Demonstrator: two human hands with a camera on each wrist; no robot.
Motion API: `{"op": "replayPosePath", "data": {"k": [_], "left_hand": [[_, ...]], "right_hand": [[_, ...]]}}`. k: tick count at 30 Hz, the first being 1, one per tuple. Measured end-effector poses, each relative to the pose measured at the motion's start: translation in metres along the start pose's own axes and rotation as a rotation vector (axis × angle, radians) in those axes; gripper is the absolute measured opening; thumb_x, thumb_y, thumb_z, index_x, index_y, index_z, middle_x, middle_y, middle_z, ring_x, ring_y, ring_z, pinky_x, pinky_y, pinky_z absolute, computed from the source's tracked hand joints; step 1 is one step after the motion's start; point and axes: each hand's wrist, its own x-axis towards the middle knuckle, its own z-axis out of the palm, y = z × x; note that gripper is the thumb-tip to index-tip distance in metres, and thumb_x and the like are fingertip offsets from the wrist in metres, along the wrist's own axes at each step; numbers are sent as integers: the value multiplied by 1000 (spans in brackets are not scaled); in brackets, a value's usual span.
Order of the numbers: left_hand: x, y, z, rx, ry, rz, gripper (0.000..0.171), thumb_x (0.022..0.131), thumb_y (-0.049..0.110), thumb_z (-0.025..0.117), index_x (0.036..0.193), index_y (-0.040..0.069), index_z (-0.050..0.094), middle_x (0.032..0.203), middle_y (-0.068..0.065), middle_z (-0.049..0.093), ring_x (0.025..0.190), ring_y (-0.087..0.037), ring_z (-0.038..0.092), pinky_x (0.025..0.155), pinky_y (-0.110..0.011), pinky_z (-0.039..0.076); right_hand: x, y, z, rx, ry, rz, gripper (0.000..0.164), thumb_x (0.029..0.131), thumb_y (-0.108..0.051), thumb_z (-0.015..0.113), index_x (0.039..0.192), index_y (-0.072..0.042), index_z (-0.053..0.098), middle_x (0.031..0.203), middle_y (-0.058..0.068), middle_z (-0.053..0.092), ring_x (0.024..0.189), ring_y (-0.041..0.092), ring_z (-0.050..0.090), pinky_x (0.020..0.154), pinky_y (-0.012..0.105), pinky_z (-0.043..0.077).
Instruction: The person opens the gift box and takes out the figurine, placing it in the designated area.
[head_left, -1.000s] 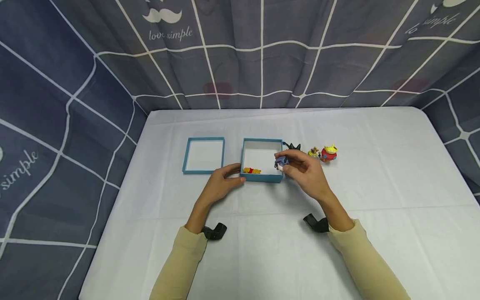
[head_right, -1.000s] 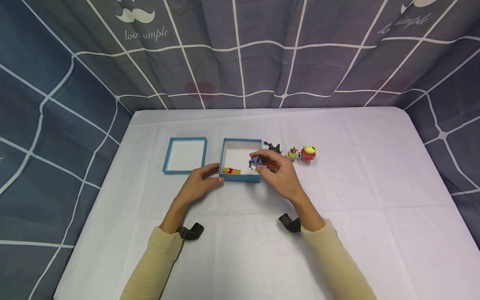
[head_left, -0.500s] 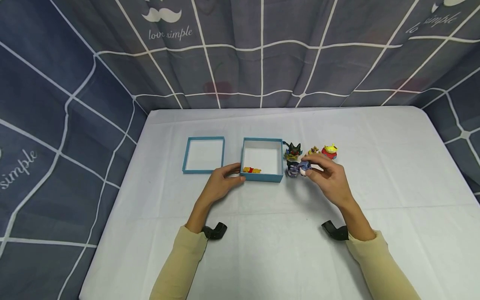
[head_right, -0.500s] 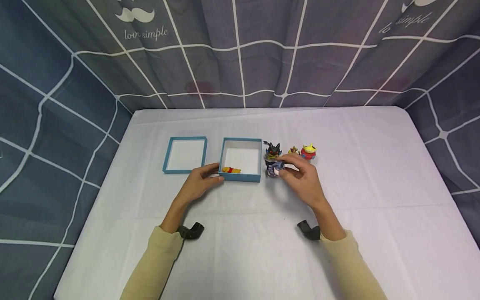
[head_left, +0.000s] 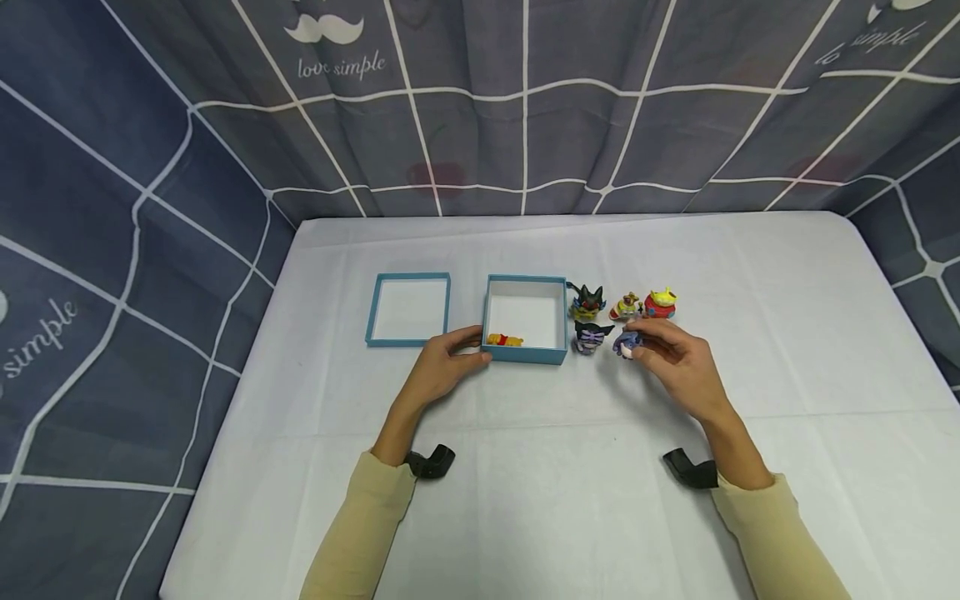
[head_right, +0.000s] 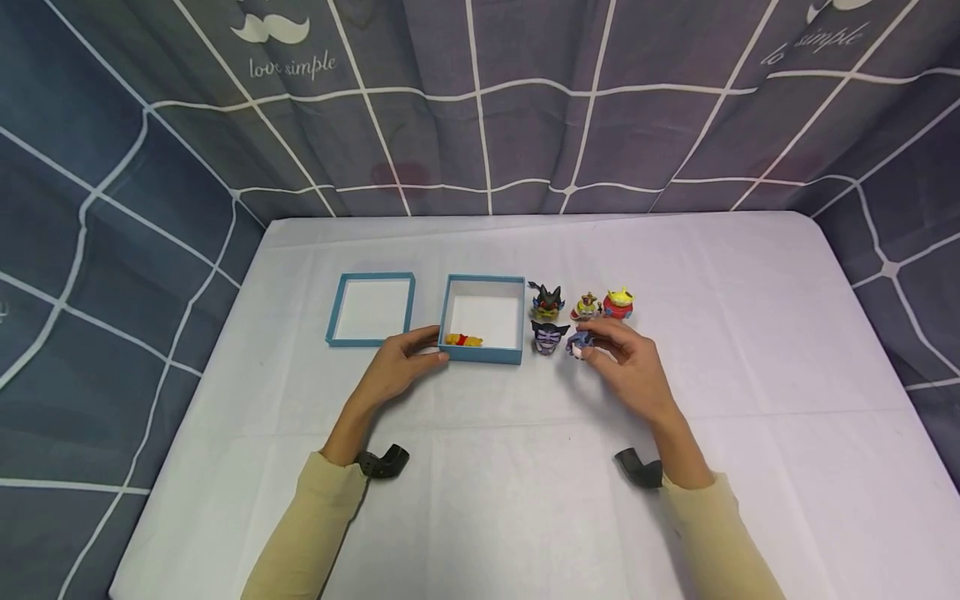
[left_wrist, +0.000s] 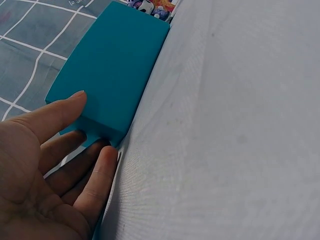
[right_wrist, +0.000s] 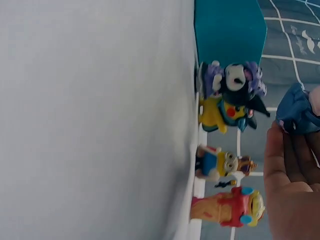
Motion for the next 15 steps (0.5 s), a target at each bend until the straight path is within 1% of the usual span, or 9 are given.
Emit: {"op": "replayPosePath", "data": {"k": [4, 7, 11, 15], "left_hand": [[0, 0, 0, -2, 1, -5, 55, 89, 24, 76, 137, 3, 58, 125, -9, 65, 123, -22, 55, 104, -43, 41], [1, 0, 0, -3, 1, -6, 55, 89, 24, 76, 137, 3, 58, 125, -10, 65, 123, -23, 55, 105, -43, 41], [1, 0, 0, -1, 2, -9, 56, 88, 24, 77, 137, 3, 58, 125, -9, 65, 123, -22, 55, 105, -43, 40], [1, 1, 0, 2, 4, -11, 56, 89, 24, 77, 137, 4, 58, 125, -9, 65, 124, -22, 55, 105, -43, 40]], "right_hand": [[0, 3, -7, -53, -7, 25, 29, 87, 20, 59, 115, 17, 62, 117, 6, 65, 101, 11, 63, 85, 18, 50], [2, 5, -11, -129, -27, 53, 28, 89, 15, 61, 116, 11, 65, 117, 9, 65, 101, 9, 63, 85, 17, 50], [5, 7, -16, -238, -54, 113, 28, 91, 6, 65, 119, 3, 67, 119, 14, 64, 101, 5, 63, 85, 15, 49], [8, 9, -20, -293, -90, 154, 30, 94, 0, 65, 123, 4, 65, 124, 18, 61, 104, 2, 61, 86, 14, 47]]}}
